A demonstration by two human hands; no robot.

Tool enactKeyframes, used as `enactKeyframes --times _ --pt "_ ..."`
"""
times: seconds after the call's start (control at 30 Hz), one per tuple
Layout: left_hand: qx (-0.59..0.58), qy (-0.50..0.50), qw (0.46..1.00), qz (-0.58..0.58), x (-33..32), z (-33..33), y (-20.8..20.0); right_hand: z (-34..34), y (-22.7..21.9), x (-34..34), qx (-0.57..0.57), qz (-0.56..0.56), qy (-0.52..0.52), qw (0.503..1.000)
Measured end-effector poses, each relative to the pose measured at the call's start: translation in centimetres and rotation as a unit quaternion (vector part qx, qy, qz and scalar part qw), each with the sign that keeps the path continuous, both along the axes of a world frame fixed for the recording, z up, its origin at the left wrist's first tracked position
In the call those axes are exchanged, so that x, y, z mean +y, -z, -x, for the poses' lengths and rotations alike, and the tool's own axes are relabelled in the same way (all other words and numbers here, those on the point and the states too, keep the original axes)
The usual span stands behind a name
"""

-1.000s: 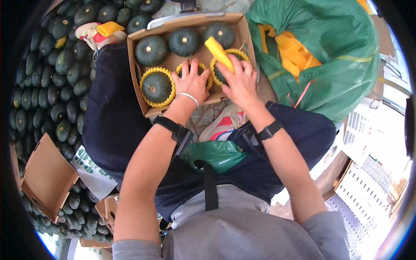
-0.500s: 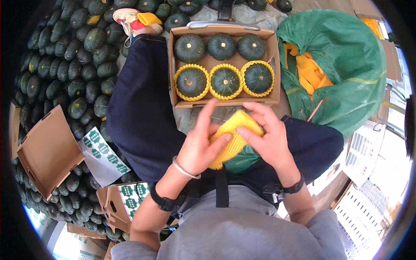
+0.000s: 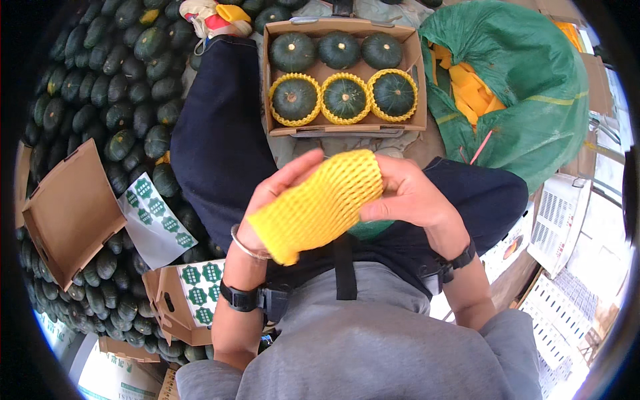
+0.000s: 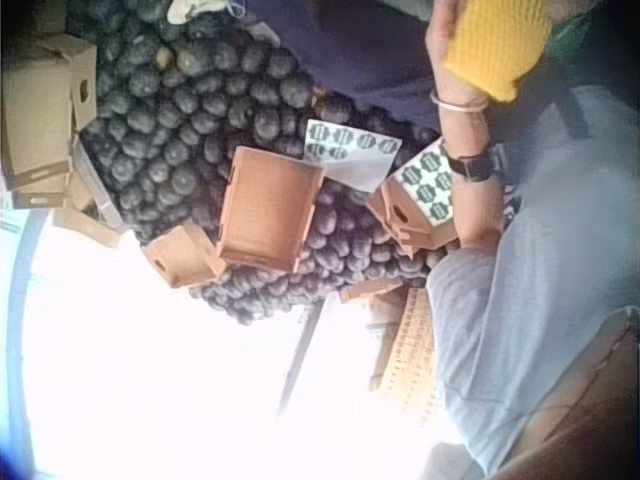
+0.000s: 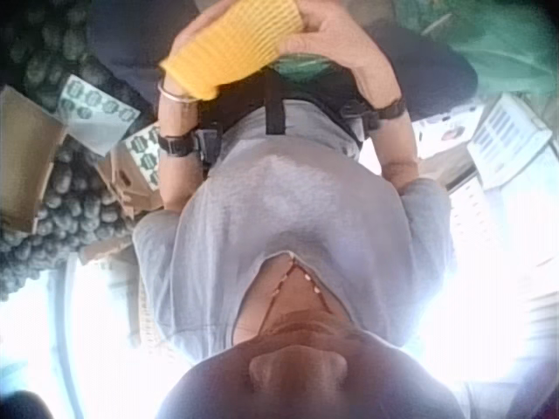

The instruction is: The person assembles a cardboard box, weighs individual squash on a scale, places the squash into the box, wraps them in yellow foam nets, and applies stickers to the fruit.

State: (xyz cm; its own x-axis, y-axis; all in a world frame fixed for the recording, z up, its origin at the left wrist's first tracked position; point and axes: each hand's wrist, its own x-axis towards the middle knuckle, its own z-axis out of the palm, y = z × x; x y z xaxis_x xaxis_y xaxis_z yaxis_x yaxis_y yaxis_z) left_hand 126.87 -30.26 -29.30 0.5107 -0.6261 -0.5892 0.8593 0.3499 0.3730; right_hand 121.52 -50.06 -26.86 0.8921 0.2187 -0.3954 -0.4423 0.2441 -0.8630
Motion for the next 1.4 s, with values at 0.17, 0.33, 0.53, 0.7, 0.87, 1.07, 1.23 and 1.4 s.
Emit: enactKeyframes --times 0.17,0.33,0.53,0.7,0.87,1.07,1.23,1.4 --pt "-0.5 0.127 0.746 -0.422 -0.7 -1.2 0.3 -0.5 5.6 -1.1 -0.041 0.372 0.084 0.924" --pt "-0.413 0.058 0.887 -0.198 0.0 -3.3 1.2 -1.9 1.9 -0.9 0.066 -0.213 0.075 0.972" --pt "-0.09 -0.007 0.995 0.039 0.3 -4.1 0.6 -3.3 2.9 -1.2 0.047 -0.235 0.037 0.97" --pt "-0.278 -0.016 0.907 -0.317 -5.3 -13.9 11.7 -20.6 11.4 -4.2 -0.114 0.312 0.029 0.943" --pt "-0.323 -0.111 0.799 -0.494 -5.7 -17.7 21.4 -25.9 17.7 -2.1 -0.158 0.487 -0.109 0.852" --pt "-0.06 -0.269 0.961 0.0 -2.7 -11.3 8.7 -13.4 5.6 -0.7 -0.232 0.544 -0.044 0.805" --pt "-0.041 -0.209 0.958 0.192 -2.5 -9.9 9.0 -14.6 5.7 -2.5 -0.119 0.363 0.026 0.924" --pt "0.137 -0.152 0.944 0.259 -1.7 -6.0 3.2 -10.9 5.1 -1.3 -0.02 0.094 0.076 0.992"
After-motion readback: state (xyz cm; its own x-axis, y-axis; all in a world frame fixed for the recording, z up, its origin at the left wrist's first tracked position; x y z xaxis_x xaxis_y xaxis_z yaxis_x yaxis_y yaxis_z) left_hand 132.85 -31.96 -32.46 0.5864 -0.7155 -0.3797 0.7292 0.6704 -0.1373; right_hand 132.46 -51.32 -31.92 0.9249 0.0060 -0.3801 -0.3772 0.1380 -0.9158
